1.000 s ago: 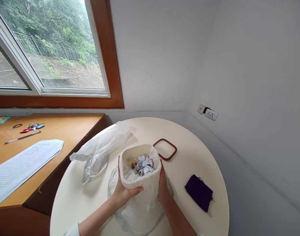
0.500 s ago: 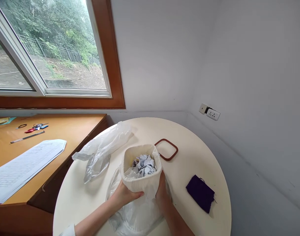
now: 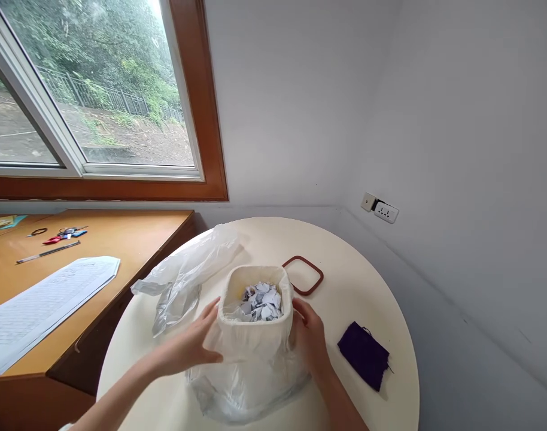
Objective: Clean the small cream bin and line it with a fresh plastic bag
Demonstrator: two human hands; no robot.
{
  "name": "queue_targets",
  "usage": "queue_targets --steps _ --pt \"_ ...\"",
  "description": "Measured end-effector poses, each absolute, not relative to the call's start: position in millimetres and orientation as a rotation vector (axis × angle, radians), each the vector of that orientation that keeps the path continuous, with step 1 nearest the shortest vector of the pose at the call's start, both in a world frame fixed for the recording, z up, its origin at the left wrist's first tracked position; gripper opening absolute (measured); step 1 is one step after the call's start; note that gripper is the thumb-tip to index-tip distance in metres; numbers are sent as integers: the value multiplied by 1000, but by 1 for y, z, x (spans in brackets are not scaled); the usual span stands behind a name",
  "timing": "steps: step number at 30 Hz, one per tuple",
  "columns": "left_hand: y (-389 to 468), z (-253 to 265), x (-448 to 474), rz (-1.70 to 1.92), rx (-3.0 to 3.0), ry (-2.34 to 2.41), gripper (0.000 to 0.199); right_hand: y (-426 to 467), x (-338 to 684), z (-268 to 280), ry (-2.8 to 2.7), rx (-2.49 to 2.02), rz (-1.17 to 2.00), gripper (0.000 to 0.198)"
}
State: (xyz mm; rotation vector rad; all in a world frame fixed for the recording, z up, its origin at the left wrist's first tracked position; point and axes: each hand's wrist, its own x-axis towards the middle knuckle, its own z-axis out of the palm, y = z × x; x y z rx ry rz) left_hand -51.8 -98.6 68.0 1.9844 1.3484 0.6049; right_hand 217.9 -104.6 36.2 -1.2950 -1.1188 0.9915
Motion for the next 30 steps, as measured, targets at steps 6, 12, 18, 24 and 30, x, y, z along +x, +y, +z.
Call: queue_targets --steps 6,12,18,24,30 --pt "-108 143 -52 925 2362 1270 33 -104 241 80 -1489 -1122 383 25" --pt "-111 160 -14 521 2767 891 39 -90 237 142 -2307 -936 76 30" --pt "-99 151 -5 377 2932 892 37 -87 228 151 -2592 -1071 29 35" --pt "-85 159 -17 310 2951 771 24 -95 224 147 -2534 -1085 -31 37" --pt "-92 171 -17 330 2889 819 26 -98 223 135 -2453 -995 -45 31"
